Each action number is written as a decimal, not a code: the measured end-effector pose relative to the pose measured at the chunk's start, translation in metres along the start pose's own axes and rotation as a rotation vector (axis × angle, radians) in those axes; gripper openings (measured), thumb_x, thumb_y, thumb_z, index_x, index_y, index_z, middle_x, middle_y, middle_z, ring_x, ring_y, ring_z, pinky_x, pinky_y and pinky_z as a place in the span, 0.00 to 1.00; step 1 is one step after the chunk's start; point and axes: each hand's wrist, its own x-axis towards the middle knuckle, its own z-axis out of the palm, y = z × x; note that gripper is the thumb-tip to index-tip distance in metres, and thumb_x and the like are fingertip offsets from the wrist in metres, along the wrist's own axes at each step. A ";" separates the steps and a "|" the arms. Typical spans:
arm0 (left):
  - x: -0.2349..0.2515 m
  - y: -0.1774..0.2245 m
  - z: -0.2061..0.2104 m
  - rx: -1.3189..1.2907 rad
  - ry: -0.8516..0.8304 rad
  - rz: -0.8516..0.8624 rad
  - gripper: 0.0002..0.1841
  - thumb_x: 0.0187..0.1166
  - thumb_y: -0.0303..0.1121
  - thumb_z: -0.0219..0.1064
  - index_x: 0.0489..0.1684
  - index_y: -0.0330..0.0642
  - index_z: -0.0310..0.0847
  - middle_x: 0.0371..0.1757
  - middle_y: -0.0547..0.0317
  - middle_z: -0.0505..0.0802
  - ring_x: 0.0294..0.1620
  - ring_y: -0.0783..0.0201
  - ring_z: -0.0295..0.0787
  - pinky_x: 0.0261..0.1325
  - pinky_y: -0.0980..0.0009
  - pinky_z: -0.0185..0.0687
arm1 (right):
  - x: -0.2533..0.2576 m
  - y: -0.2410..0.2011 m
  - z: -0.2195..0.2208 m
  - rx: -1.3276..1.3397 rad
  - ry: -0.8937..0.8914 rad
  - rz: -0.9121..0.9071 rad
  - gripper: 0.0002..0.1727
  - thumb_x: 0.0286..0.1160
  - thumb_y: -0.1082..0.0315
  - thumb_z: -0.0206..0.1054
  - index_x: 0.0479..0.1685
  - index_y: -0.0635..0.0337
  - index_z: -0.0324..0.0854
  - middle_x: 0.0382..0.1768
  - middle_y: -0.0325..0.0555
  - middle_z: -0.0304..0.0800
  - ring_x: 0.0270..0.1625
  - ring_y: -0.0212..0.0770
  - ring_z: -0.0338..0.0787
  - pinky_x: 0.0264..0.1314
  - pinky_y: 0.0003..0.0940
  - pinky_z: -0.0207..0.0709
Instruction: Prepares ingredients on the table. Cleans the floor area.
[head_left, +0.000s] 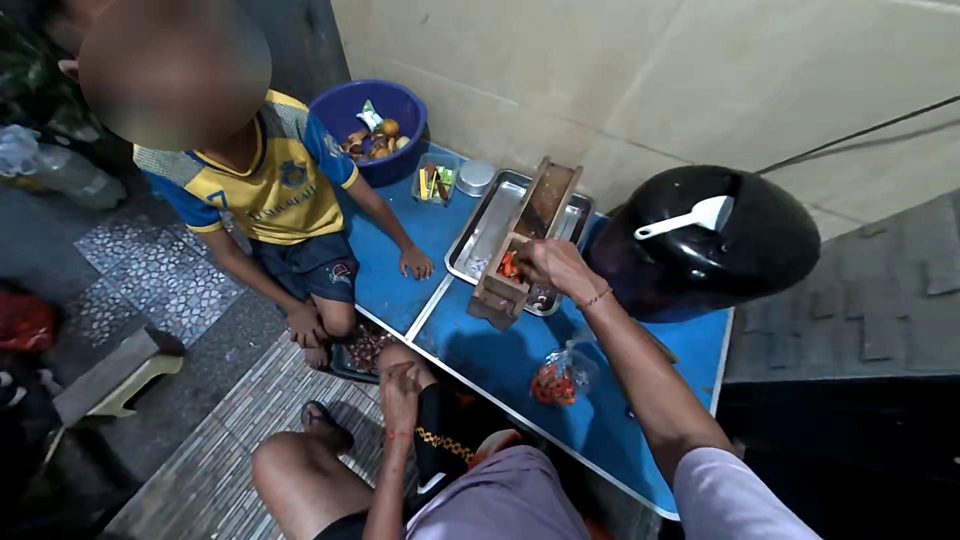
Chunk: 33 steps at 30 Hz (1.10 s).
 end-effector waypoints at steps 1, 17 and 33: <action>0.003 0.009 0.004 -0.023 -0.026 0.048 0.13 0.83 0.29 0.66 0.59 0.31 0.88 0.63 0.36 0.89 0.66 0.44 0.87 0.73 0.52 0.80 | 0.001 0.002 0.002 0.027 -0.027 -0.022 0.09 0.79 0.67 0.70 0.50 0.54 0.94 0.50 0.58 0.95 0.51 0.65 0.93 0.52 0.70 0.81; 0.010 0.118 0.041 -0.217 -0.208 0.419 0.11 0.82 0.25 0.65 0.54 0.31 0.89 0.54 0.43 0.93 0.53 0.58 0.93 0.63 0.65 0.87 | 0.019 -0.014 -0.007 -0.188 -0.226 -0.024 0.09 0.77 0.69 0.68 0.39 0.69 0.87 0.43 0.65 0.91 0.52 0.67 0.91 0.52 0.65 0.80; 0.012 0.150 0.054 -0.321 -0.281 0.403 0.12 0.83 0.26 0.65 0.57 0.32 0.89 0.55 0.44 0.92 0.51 0.62 0.92 0.60 0.69 0.87 | 0.020 0.005 -0.004 -0.120 -0.145 0.005 0.15 0.74 0.60 0.75 0.48 0.64 0.89 0.46 0.64 0.92 0.52 0.68 0.91 0.52 0.69 0.81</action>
